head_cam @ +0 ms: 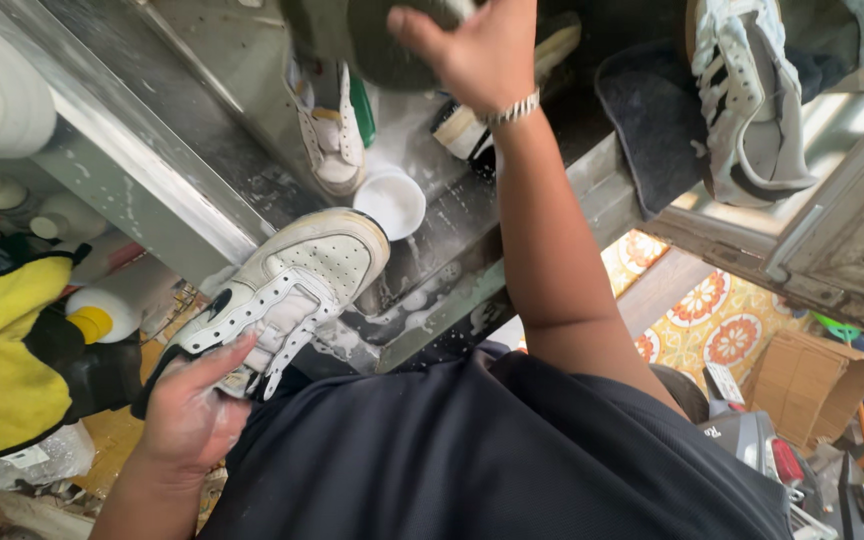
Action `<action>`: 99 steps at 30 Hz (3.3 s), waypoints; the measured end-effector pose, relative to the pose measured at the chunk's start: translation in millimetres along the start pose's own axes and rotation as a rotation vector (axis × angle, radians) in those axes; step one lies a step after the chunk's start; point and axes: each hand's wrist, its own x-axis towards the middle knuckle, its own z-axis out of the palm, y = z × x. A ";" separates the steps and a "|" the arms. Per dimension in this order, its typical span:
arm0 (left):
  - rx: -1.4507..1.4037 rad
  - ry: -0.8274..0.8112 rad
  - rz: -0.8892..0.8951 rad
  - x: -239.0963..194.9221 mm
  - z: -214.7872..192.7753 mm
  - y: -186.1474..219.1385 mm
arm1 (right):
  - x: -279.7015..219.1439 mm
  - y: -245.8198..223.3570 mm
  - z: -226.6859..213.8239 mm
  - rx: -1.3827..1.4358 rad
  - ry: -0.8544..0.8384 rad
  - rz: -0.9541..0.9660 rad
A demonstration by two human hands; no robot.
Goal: The person scrubs a white sneaker with a brush and cleaning solution at a sink. They focus on the sole, sides, and upper parts of the shoe, creating foam as they work. The person rinses the shoe under running water and continues to scrub different areas with the brush.
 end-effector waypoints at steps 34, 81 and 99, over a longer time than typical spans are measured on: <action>-0.030 0.004 0.001 20.1 -2.9 -6.5 | 24.0 160.4 26.4 -0.865 -0.486 0.472; -0.210 -0.205 0.036 30.2 -1.8 -10.5 | 35.5 123.9 22.4 -0.810 -0.702 0.403; -0.243 -0.487 0.191 28.6 9.1 -16.3 | -133.8 17.5 96.4 -0.758 -0.973 0.356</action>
